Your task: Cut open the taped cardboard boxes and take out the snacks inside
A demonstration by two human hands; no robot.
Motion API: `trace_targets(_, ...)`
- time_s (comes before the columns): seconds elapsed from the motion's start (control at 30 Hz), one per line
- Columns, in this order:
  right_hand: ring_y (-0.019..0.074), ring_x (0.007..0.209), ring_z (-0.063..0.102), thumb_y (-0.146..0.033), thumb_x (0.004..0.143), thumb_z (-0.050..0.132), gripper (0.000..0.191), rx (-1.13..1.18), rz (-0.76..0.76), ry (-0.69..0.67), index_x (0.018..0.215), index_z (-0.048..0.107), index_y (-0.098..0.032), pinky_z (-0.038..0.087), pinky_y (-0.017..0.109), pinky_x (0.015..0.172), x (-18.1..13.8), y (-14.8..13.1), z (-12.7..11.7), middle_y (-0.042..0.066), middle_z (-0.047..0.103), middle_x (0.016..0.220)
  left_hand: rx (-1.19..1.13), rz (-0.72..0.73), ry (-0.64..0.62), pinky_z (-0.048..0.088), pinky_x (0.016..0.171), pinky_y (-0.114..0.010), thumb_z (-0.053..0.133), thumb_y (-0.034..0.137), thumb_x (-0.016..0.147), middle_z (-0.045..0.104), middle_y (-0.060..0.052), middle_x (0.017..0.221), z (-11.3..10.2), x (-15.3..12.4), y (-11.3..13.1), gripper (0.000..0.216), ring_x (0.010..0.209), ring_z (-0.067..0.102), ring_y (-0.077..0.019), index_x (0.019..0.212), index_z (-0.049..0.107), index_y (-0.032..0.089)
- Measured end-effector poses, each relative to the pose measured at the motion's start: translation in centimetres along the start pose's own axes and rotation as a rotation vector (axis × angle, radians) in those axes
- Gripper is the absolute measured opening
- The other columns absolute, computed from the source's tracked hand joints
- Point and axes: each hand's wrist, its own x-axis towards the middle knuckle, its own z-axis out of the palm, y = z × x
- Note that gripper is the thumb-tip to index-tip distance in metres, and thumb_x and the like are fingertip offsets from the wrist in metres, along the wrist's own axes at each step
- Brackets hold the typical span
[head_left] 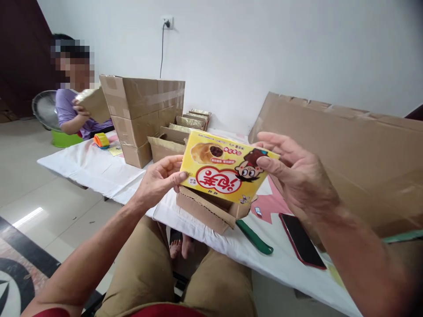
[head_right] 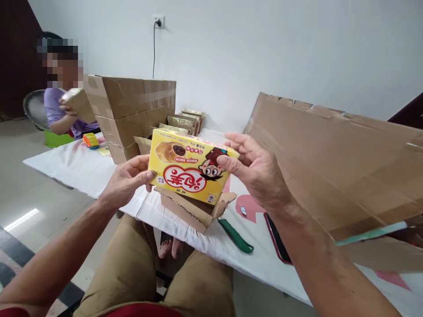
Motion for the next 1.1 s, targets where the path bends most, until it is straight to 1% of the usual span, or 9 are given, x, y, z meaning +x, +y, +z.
trace_targets(0.1,0.0283,0.124,0.068,-0.048,0.073,0.091,0.058,0.051,-0.015,0.037,0.123,0.068,-0.031,0.063,0.044,0.099,0.7,-0.3,0.4,0.004,0.075,0.127,-0.018,0.036,0.065,0.054,0.049,-0.021,0.089,0.045,0.075,0.08,-0.008,0.093,-0.3,0.6,0.5,0.053,0.067,0.069,-0.0145,0.115,0.074,0.015)
trace_targets(0.3,0.0274,0.115,0.071,-0.042,0.07,0.093,0.048,0.091,-0.06,0.069,0.111,0.072,-0.027,0.065,0.04,0.088,2.3,-2.7,1.6,0.004,0.078,0.117,0.021,0.105,0.092,0.054,0.051,-0.022,0.088,0.049,0.074,0.08,-0.006,0.088,-0.9,2.5,2.8,0.053,0.058,0.065,-0.0109,0.113,0.075,0.015)
trace_targets(0.4,0.0256,0.113,0.072,-0.037,0.069,0.093,0.047,0.137,-0.11,0.108,0.11,0.073,-0.027,0.064,0.039,0.088,2.6,-4.0,2.1,0.003,0.078,0.114,0.017,0.142,0.093,0.054,0.053,-0.021,0.089,0.05,0.074,0.08,-0.006,0.091,-1.2,2.6,3.9,0.055,0.063,0.067,-0.0115,0.115,0.075,0.016)
trace_targets(0.5,0.0278,0.118,0.07,-0.039,0.071,0.091,0.045,0.11,-0.126,0.067,0.111,0.072,-0.03,0.064,0.045,0.094,2.5,-4.8,2.5,0.002,0.077,0.118,0.006,0.157,0.098,0.053,0.054,-0.021,0.089,0.05,0.074,0.08,-0.006,0.094,-1.6,2.2,4.3,0.055,0.069,0.07,-0.0132,0.116,0.074,0.017)
trace_targets(0.63,0.03,0.124,0.068,-0.041,0.072,0.09,0.045,0.11,-0.095,0.009,0.111,0.071,-0.033,0.062,0.049,0.1,2.4,-4.8,3.4,0.001,0.077,0.122,-0.002,0.131,0.114,0.053,0.053,-0.021,0.089,0.05,0.072,0.08,-0.006,0.093,-2.7,1.3,4.2,0.056,0.068,0.068,-0.0128,0.116,0.075,0.018)
trace_targets(0.77,0.0283,0.111,0.072,-0.042,0.069,0.092,0.051,0.171,-0.015,-0.026,0.113,0.069,-0.029,0.066,0.044,0.085,2.6,-4.4,4.6,0.002,0.078,0.114,0.022,0.113,0.148,0.052,0.052,-0.02,0.089,0.052,0.071,0.08,-0.006,0.093,-3.7,0.7,4.4,0.056,0.068,0.068,-0.0128,0.112,0.076,0.017)
trace_targets(0.87,0.0283,0.108,0.073,-0.043,0.07,0.091,0.047,0.139,-0.008,-0.043,0.11,0.069,-0.028,0.066,0.043,0.082,3.0,-4.1,5.6,0.003,0.078,0.114,0.041,0.103,0.184,0.053,0.054,-0.02,0.089,0.054,0.07,0.079,-0.007,0.095,-4.6,0.8,4.5,0.056,0.072,0.069,-0.0144,0.11,0.075,0.017)
trace_targets(1.0,0.029,0.113,0.071,-0.037,0.074,0.087,0.041,0.077,-0.107,0.014,0.109,0.066,-0.03,0.064,0.048,0.093,4.3,-3.0,7.4,0.001,0.076,0.112,0.031,0.153,0.349,0.056,0.058,-0.022,0.084,0.052,0.074,0.075,-0.008,0.115,-6.4,1.3,3.2,0.056,0.082,0.071,-0.0152,0.118,0.068,0.022)
trace_targets(1.1,0.0261,0.109,0.072,-0.026,0.069,0.086,0.045,0.05,-0.152,0.066,0.108,0.062,-0.028,0.062,0.046,0.096,6.4,-1.0,9.4,0.0,0.075,0.111,0.01,0.115,0.465,0.057,0.062,-0.022,0.078,0.044,0.076,0.068,-0.008,0.128,-7.2,1.1,0.7,0.056,0.086,0.071,-0.0144,0.126,0.06,0.025)
